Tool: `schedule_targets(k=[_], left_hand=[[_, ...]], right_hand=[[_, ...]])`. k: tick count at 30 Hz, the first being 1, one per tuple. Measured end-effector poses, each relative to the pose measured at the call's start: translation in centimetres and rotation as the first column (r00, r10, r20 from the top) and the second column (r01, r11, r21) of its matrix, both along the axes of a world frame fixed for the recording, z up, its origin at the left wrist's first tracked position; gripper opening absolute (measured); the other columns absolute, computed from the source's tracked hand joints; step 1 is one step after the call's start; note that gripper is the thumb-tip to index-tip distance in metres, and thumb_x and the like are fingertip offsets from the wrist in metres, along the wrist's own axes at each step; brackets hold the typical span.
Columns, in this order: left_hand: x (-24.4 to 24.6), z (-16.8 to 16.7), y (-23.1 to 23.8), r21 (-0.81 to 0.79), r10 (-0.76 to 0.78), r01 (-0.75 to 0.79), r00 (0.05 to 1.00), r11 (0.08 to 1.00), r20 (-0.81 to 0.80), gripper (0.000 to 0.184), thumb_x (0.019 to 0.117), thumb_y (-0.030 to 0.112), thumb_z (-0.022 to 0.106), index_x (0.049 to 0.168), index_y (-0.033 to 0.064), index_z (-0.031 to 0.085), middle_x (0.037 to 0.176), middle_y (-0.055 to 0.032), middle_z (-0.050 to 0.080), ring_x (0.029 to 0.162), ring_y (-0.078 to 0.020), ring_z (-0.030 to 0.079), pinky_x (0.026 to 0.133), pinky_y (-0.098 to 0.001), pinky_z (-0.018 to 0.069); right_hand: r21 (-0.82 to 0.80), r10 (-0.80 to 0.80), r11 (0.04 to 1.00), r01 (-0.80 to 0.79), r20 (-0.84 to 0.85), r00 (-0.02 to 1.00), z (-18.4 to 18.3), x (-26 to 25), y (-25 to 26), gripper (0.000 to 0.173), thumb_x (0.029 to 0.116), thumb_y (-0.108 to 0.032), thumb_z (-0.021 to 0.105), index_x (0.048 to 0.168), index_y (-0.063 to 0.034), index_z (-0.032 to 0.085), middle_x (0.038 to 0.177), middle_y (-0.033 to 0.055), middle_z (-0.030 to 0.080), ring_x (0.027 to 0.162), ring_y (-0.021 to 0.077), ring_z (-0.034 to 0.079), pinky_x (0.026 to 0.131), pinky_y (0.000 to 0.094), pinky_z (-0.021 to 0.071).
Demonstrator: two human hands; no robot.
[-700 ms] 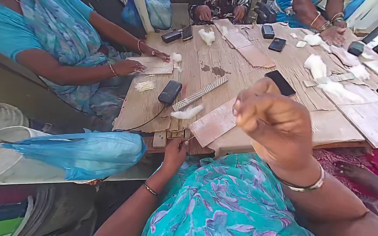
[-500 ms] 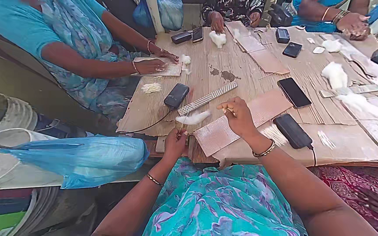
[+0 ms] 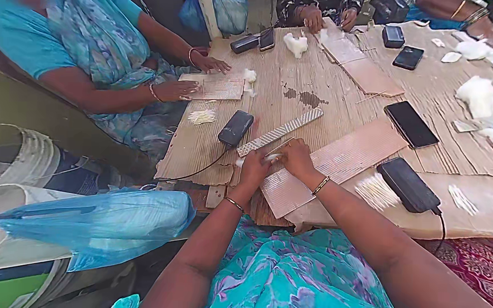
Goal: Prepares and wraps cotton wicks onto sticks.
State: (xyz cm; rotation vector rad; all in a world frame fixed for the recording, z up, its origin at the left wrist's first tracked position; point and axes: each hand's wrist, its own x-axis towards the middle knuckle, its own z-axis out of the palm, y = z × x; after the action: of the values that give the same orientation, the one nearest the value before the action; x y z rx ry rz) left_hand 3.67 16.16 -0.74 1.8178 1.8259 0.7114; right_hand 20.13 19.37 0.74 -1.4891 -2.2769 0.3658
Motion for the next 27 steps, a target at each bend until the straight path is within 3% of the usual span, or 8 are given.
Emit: schedule_targets(k=[5,9,13,16,18,21,24,27], left_hand=[[0.2,-0.5,-0.1,-0.006,0.045,-0.045,0.999,0.999,0.006,0.03,0.1008,0.028,0.068,0.118,0.0041,0.073,0.119,-0.0195,0.068,0.113,-0.0357,0.064,0.099,-0.0542,0.0509],[0.1,-0.3,-0.1,-0.047,0.04,-0.041,0.999,0.998,-0.019,0.032,0.1019,0.027,0.067,0.12,0.0017,0.072,0.126,-0.0197,0.066,0.122,-0.035,0.062,0.107,-0.0521,0.047],[0.2,0.3,-0.5,-0.088,0.067,-0.064,0.997,0.994,0.027,0.033,0.1014,0.027,0.068,0.119,-0.0005,0.071,0.127,-0.0226,0.064,0.121,-0.0383,0.06,0.105,-0.0563,0.047],[0.1,-0.1,0.1,-0.096,0.078,-0.074,0.996,0.993,0.041,0.032,0.1007,0.028,0.068,0.116,0.0002,0.071,0.118,-0.0215,0.066,0.115,-0.0369,0.063,0.102,-0.0564,0.0493],[0.1,0.4,0.1,-0.114,0.071,-0.064,0.996,0.991,0.056,0.034,0.1009,0.028,0.068,0.12,-0.0004,0.071,0.122,-0.0211,0.067,0.119,-0.0358,0.062,0.106,-0.0548,0.0473],[0.0,0.9,0.3,-0.15,0.052,-0.043,0.997,0.988,0.058,0.035,0.1014,0.027,0.067,0.121,-0.0026,0.069,0.123,-0.0225,0.065,0.12,-0.0361,0.061,0.107,-0.0537,0.0462],[-0.4,1.9,0.0,-0.157,0.047,-0.021,0.986,0.987,0.163,0.042,0.0996,0.026,0.07,0.128,-0.0054,0.063,0.127,-0.0256,0.063,0.121,-0.0369,0.06,0.106,-0.0531,0.0463],[-0.3,3.3,-1.7,-0.02,0.049,-0.045,0.957,0.999,0.286,0.045,0.0957,0.023,0.074,0.129,-0.0051,0.061,0.13,-0.0251,0.061,0.113,-0.0349,0.063,0.098,-0.0511,0.0513]], right_hand=[[-0.006,-0.02,1.0,0.02,-0.023,1.0,0.1,0.0,-0.3,0.012,0.0948,-0.017,0.073,0.097,-0.0055,0.078,0.108,0.0189,0.067,0.114,0.0412,0.056,0.089,0.0575,0.0439],[0.004,-0.081,0.997,0.083,-0.196,0.977,0.5,0.5,-0.3,0.008,0.0924,-0.005,0.072,0.09,0.0016,0.075,0.102,0.0221,0.067,0.106,0.0429,0.059,0.092,0.0558,0.0462],[-0.213,-0.215,0.967,0.139,-0.39,0.895,2.3,1.6,-0.3,0.017,0.0977,-0.009,0.068,0.106,0.0058,0.071,0.114,0.0248,0.063,0.107,0.0377,0.06,0.094,0.0528,0.0475],[-0.385,-0.348,0.912,0.138,-0.552,0.758,2.9,2.9,-0.3,0.021,0.1021,-0.013,0.063,0.115,0.0024,0.068,0.115,0.018,0.065,0.1,0.025,0.062,0.089,0.0438,0.0502],[-0.447,-0.419,0.886,0.127,-0.65,0.634,3.8,3.6,-1.3,0.019,0.1035,-0.013,0.06,0.114,0.0013,0.068,0.107,0.0135,0.067,0.092,0.0174,0.06,0.086,0.0378,0.0485],[-0.51,-0.492,0.858,0.061,-0.781,0.386,5.9,4.6,-4.5,0.008,0.1029,-0.009,0.059,0.106,-0.0043,0.065,0.093,0.0034,0.061,0.08,0.0096,0.054,0.072,0.0279,0.0458],[-0.543,-0.531,0.839,-0.034,-0.831,0.166,7.7,5.9,-7.4,0.008,0.1006,-0.001,0.058,0.103,-0.0059,0.063,0.087,0.0017,0.063,0.074,0.0091,0.061,0.066,0.0239,0.0508],[-0.521,-0.506,0.848,-0.101,-0.851,0.139,9.1,7.4,-10.6,0.01,0.1014,0.002,0.055,0.103,-0.0039,0.063,0.087,0.0055,0.067,0.076,0.0121,0.064,0.067,0.0245,0.0521]])
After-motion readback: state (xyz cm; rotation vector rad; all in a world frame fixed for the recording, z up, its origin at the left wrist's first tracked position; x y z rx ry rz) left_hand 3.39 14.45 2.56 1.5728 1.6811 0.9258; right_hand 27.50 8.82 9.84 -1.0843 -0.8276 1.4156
